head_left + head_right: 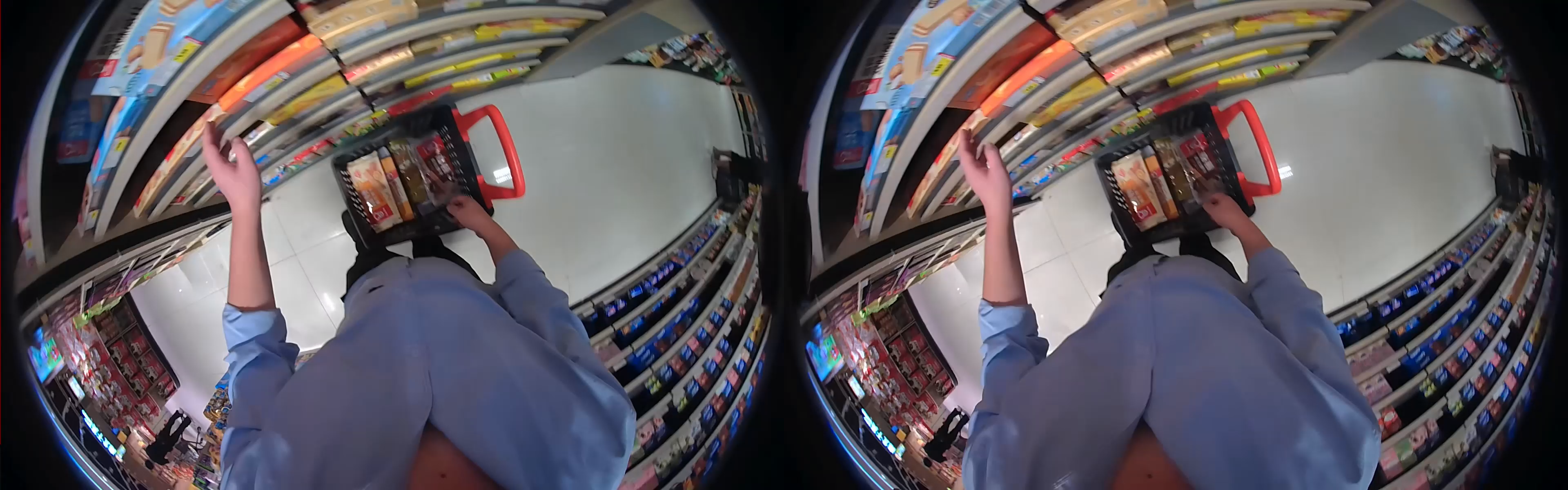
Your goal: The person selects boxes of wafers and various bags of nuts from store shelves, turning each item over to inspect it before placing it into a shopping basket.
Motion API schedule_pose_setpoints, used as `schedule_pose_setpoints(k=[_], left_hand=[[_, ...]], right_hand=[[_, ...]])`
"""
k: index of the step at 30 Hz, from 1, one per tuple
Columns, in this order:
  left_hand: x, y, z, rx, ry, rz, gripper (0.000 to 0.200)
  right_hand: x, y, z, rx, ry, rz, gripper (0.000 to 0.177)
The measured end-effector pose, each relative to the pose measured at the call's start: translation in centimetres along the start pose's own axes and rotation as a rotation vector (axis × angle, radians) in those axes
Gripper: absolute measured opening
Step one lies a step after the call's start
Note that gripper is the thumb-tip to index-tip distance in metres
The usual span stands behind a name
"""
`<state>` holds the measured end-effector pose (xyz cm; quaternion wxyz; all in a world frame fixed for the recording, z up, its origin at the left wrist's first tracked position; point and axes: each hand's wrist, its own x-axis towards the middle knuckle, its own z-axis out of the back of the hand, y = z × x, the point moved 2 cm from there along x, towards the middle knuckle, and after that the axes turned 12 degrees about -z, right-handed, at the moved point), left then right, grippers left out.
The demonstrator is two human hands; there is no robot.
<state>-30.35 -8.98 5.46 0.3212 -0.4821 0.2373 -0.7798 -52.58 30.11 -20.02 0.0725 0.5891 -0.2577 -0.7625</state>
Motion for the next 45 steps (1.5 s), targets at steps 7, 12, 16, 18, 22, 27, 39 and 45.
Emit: schedule_pose_setpoints(k=[7, 12, 16, 18, 22, 27, 39, 45], left_hand=[[20.4, -0.7, 6.6, -0.068, -0.363, -0.200, 0.048], [23.5, -0.5, 6.5, -0.138, -0.230, -0.065, 0.026], [23.3, -0.5, 6.9, -0.031, -0.294, -0.015, 0.045], [22.1, -0.4, 7.1, -0.028, -0.325, -0.005, 0.055], [14.7, -2.2, 5.1, -0.044, -0.313, -0.124, 0.060], [-7.8, 1.1, -5.5, -0.191, 0.300, 0.211, 0.056], [-39.4, 1.5, -17.7, -0.356, 1.109, 0.970, 0.051], [-40.9, 11.4, -28.1, -0.107, 1.216, 0.842, 0.042]], right_hand=[[0.5, -0.1, 2.0, -0.017, 0.016, 0.048, 0.027], [0.3, -1.0, 1.2, 0.059, 0.016, 0.038, 0.026], [0.5, -1.8, -0.4, -0.063, 0.047, 0.080, 0.023], [1.3, -2.0, -0.7, -0.129, 0.091, 0.085, 0.025], [2.2, -2.1, -1.5, -0.101, 0.020, 0.126, 0.026], [6.4, -3.4, -2.1, -0.151, -0.102, 0.171, 0.026], [14.9, -3.2, -3.0, -0.224, -0.336, 0.287, 0.040], [20.7, -4.1, -2.5, -0.576, -0.406, 0.481, 0.047]])
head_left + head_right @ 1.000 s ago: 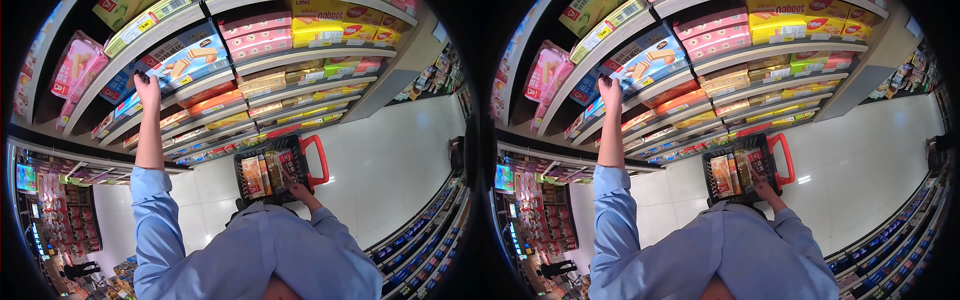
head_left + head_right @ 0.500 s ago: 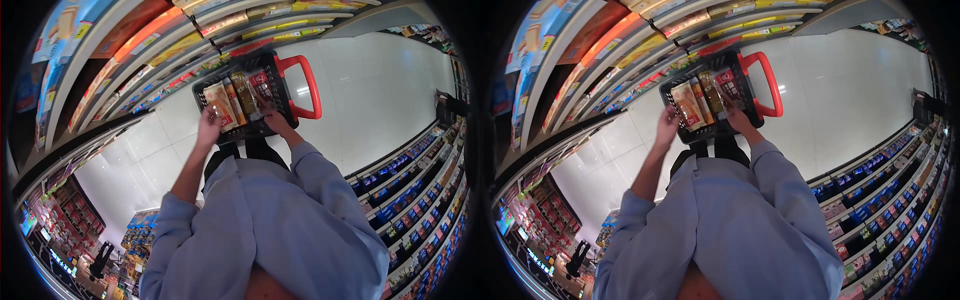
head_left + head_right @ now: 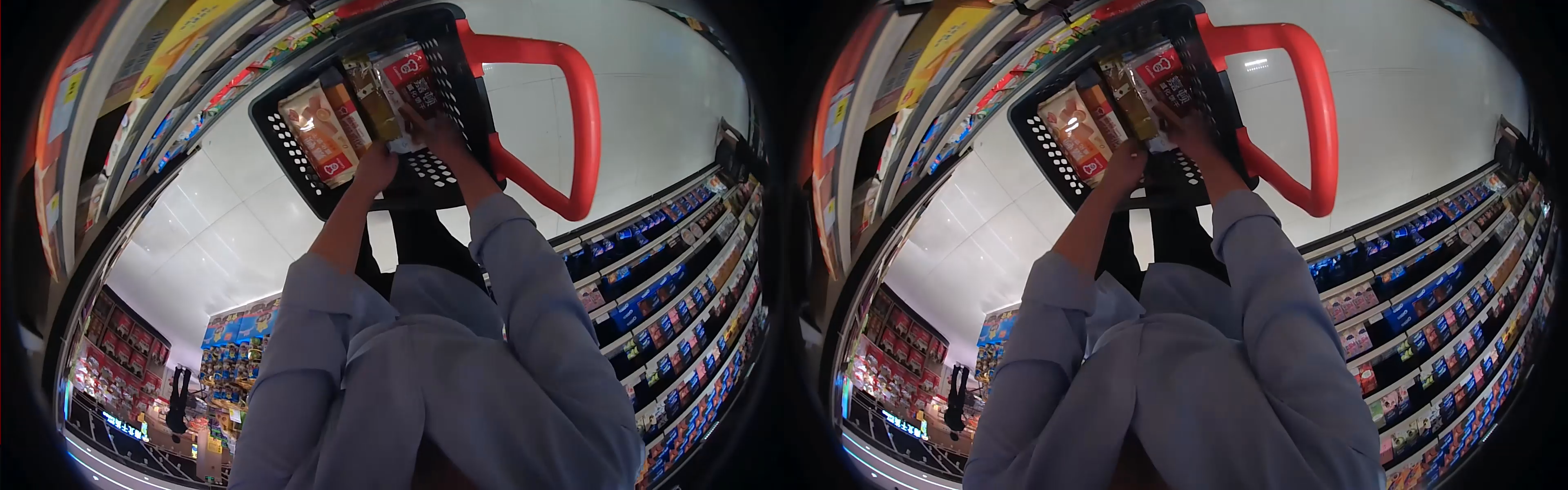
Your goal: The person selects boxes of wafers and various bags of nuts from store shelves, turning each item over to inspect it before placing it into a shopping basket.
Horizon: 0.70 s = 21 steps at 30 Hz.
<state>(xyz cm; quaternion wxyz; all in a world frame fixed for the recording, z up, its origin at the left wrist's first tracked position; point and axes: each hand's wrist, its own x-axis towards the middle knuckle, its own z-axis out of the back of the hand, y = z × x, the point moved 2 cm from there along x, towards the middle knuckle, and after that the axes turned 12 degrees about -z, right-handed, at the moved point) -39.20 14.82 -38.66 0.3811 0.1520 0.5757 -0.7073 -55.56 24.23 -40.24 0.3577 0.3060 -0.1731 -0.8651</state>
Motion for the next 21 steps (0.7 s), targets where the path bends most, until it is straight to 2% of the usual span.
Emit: schedule_pose_setpoints(k=[1, 4, 9, 11, 13, 15, 18, 21], left_hand=[[1.4, 0.6, -0.4, 0.083, -0.037, -0.049, 0.039], [5.3, 1.9, -1.8, -0.034, 0.040, -0.053, 0.053], [8.9, 3.8, -4.8, -0.585, -0.007, 0.052, 0.060], [9.3, 4.4, -5.5, -0.598, -0.022, 0.072, 0.060], [8.5, 2.7, -4.6, -0.605, 0.005, 0.115, 0.061], [7.4, 0.0, -2.6, -0.605, 0.078, 0.171, 0.062], [8.3, 3.0, -3.7, -0.456, 0.065, 0.159, 0.062], [7.9, 3.2, -4.2, -0.657, 0.115, -0.063, 0.060]], right_hand=[[0.2, -0.9, -1.1, -0.029, -0.032, 0.076, 0.048], [0.7, -2.2, -2.5, 0.050, -0.032, 0.032, 0.047], [0.7, -3.5, -5.1, 0.216, -0.018, -0.382, 0.050], [0.5, -4.7, -6.2, 0.238, -0.022, -0.443, 0.055], [-0.1, -4.3, -5.3, 0.186, -0.039, -0.362, 0.061], [0.8, -4.4, -5.9, 0.387, -0.027, -0.452, 0.063], [1.1, -4.3, -4.9, 0.411, 0.047, -0.622, 0.066], [0.6, -1.7, -1.3, 0.402, 0.193, -0.706, 0.064]])
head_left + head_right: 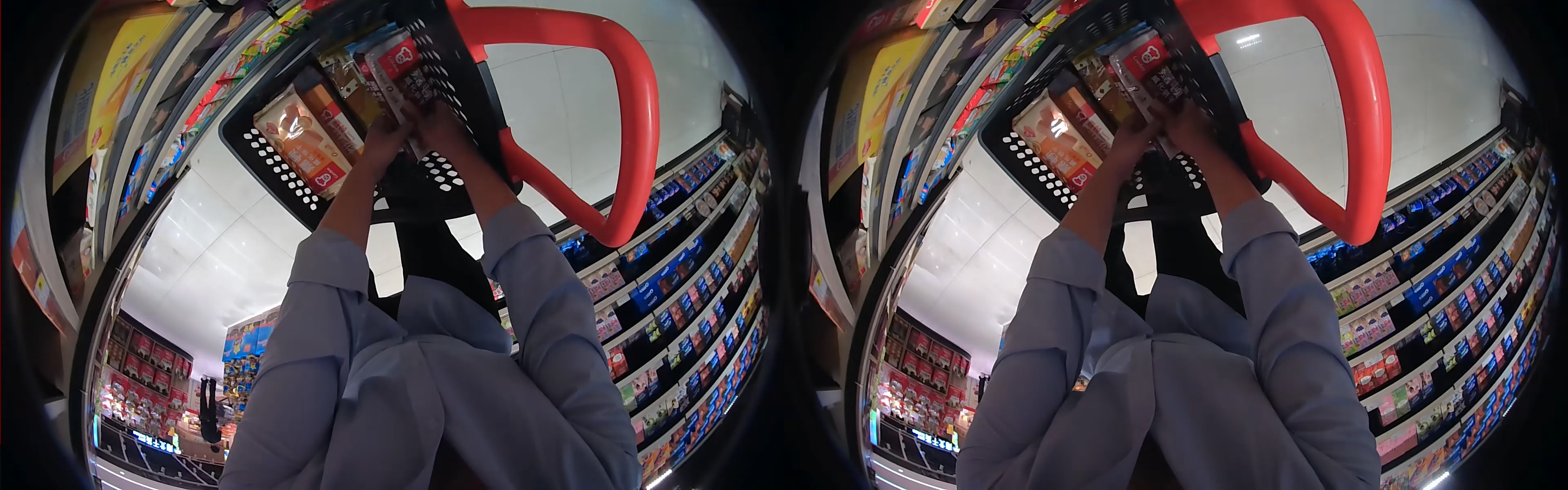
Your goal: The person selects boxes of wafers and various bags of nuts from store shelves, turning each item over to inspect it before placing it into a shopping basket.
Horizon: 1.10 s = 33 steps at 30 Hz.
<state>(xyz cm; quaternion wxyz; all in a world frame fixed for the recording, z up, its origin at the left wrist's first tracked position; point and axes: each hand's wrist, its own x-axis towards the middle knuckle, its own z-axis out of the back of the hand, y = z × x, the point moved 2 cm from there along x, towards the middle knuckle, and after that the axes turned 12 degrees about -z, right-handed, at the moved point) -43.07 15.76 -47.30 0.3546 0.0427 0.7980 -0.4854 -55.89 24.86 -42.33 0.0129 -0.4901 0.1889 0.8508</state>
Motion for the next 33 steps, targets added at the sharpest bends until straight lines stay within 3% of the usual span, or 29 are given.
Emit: schedule_pose_setpoints(k=[4, 7, 9, 14, 19, 22, 27, 31, 33], left_hand=[[-3.0, -3.1, 0.1, 0.048, -0.057, 0.139, 0.052], [-6.8, -5.6, 1.4, -0.057, -0.061, 0.179, 0.043], [-9.9, -7.5, 3.2, -0.250, 0.010, 0.266, 0.042], [-20.3, -15.1, 4.1, -0.406, -0.029, 0.140, 0.046], [-29.4, -22.0, 2.1, -0.423, -0.172, -0.055, 0.048], [-33.0, -26.3, -0.8, -0.452, -0.143, -0.255, 0.041], [-37.7, -32.4, -4.3, -0.390, -0.033, -0.518, 0.041], [-40.6, -36.7, -3.6, -0.494, -0.068, -0.662, 0.040], [-41.8, -37.6, -2.7, -0.520, -0.183, -0.690, 0.041]], right_hand=[[-1.2, 0.0, 0.2, 0.102, 0.199, 0.029, 0.065], [-3.2, -2.3, -0.7, -0.167, -0.318, 0.317, 0.067], [-6.3, -1.4, -0.2, -0.060, -0.159, 0.164, 0.069], [-16.2, 1.4, -0.1, 0.486, 0.341, 0.028, 0.064], [-27.0, 6.3, 3.4, 0.940, 0.742, 0.015, 0.052], [-31.2, 8.6, 7.1, 1.189, 0.958, 0.092, 0.047], [-34.3, 12.5, 13.4, 0.991, 1.024, 0.404, 0.049], [-37.8, 16.8, 18.5, 0.681, 0.893, 0.709, 0.045], [-37.1, 17.8, 18.9, 0.698, 0.926, 0.785, 0.044]])
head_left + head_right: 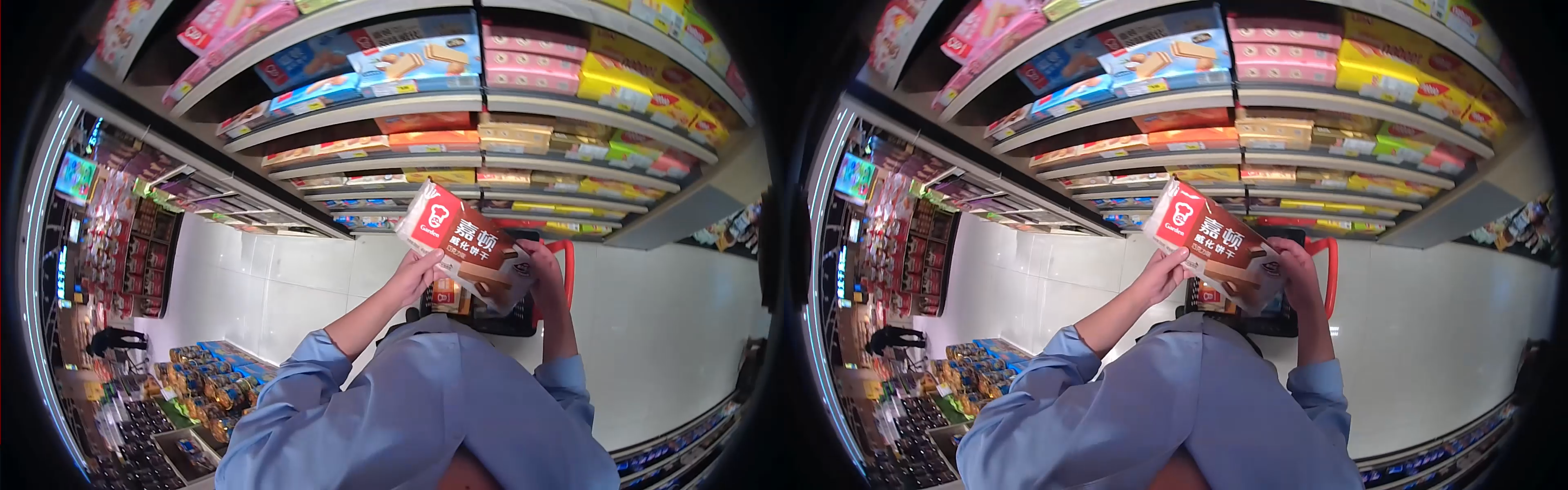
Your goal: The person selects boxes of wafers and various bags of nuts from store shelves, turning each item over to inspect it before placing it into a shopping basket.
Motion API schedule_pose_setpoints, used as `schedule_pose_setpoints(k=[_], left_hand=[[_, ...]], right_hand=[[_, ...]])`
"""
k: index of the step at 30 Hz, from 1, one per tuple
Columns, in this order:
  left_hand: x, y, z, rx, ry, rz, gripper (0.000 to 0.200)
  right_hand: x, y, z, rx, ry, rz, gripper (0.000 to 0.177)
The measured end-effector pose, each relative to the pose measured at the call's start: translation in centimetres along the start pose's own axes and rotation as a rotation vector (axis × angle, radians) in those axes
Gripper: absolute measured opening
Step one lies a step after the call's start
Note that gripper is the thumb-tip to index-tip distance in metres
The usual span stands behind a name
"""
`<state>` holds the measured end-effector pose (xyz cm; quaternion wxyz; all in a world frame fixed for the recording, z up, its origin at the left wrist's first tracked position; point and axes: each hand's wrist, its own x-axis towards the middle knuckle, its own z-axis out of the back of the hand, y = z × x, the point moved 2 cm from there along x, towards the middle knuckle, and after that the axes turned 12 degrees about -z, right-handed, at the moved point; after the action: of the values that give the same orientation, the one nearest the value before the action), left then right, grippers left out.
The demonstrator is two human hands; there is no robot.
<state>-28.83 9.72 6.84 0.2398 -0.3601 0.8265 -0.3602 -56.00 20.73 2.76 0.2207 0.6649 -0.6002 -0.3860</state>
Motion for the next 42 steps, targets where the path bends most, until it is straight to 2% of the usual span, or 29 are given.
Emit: schedule_pose_setpoints(k=[3, 6, 8, 10, 13, 17, 20, 22, 24, 26, 28, 29, 30, 32, 34, 35, 36, 38, 39, 40, 42], left_hand=[[-1.0, -2.1, -1.2, -0.086, -0.054, -0.048, 0.040], [-1.8, -2.6, 0.0, -0.233, -0.069, -0.047, 0.041], [-2.4, -3.1, 1.1, -0.233, -0.097, -0.065, 0.039], [-2.7, -4.0, 2.7, -0.216, -0.089, -0.076, 0.037], [-3.1, -7.0, 5.5, -0.191, -0.046, -0.106, 0.033], [-1.6, -13.4, 12.1, -0.153, -0.090, -0.255, 0.040], [-0.8, -20.5, 17.6, 0.140, -0.177, -0.455, 0.043], [0.3, -25.3, 21.8, 0.387, -0.212, -0.477, 0.046], [1.2, -30.6, 25.0, 0.436, -0.198, -0.634, 0.043], [1.9, -36.4, 28.2, 0.517, -0.176, -0.723, 0.047], [2.9, -42.0, 30.9, 0.565, -0.201, -0.815, 0.044], [3.5, -44.7, 32.1, 0.597, -0.237, -0.782, 0.042], [4.3, -47.1, 33.5, 0.692, -0.246, -0.870, 0.042], [7.0, -51.0, 36.9, 0.827, -0.270, -0.970, 0.041], [8.8, -54.5, 39.1, 0.929, -0.366, -0.991, 0.040], [9.5, -55.7, 39.6, 0.974, -0.417, -1.006, 0.039], [9.6, -56.4, 39.5, 1.087, -0.488, -0.961, 0.041], [9.5, -58.0, 38.6, 1.311, -0.631, -0.860, 0.044], [11.4, -57.5, 41.0, 1.293, -0.613, -0.909, 0.047], [11.2, -57.5, 40.3, 1.318, -0.618, -0.790, 0.052], [11.6, -57.2, 40.4, 1.325, -0.622, -0.824, 0.057]], right_hand=[[-0.8, 2.3, -4.9, 0.043, -0.050, 0.130, 0.046], [-0.1, -0.9, -5.3, 0.185, -0.022, 0.025, 0.047], [-0.3, -2.1, -7.5, 0.067, -0.017, -0.036, 0.046], [0.2, -3.1, -9.4, 0.023, -0.073, -0.127, 0.048], [2.2, -3.7, -12.0, -0.006, -0.070, -0.083, 0.052], [6.5, -2.6, -17.5, -0.069, -0.048, -0.033, 0.054], [11.7, -2.0, -23.0, -0.186, -0.058, 0.042, 0.053], [15.4, -1.5, -28.7, -0.286, -0.082, 0.143, 0.053], [19.7, -1.2, -34.1, -0.339, -0.101, 0.214, 0.050], [24.7, -1.1, -39.0, -0.407, -0.071, 0.326, 0.048], [29.3, -0.7, -43.5, -0.545, -0.089, 0.349, 0.051], [31.6, -0.4, -45.7, -0.620, -0.074, 0.378, 0.053], [33.6, -0.1, -47.6, -0.748, -0.124, 0.369, 0.054], [35.9, 0.6, -52.8, -0.732, -0.137, 0.207, 0.054], [41.1, 0.3, -54.2, -0.863, -0.218, 0.268, 0.053], [43.0, 0.4, -55.1, -0.882, -0.216, 0.317, 0.047], [44.6, 0.6, -56.0, -0.954, -0.244, 0.333, 0.041], [48.6, 0.2, -56.3, -1.103, -0.379, 0.289, 0.039], [48.4, 0.2, -57.7, -1.296, -0.495, 0.416, 0.045], [48.6, -0.2, -58.4, -1.272, -0.541, 0.358, 0.051], [49.7, -0.7, -59.0, -1.327, -0.565, 0.388, 0.050]])
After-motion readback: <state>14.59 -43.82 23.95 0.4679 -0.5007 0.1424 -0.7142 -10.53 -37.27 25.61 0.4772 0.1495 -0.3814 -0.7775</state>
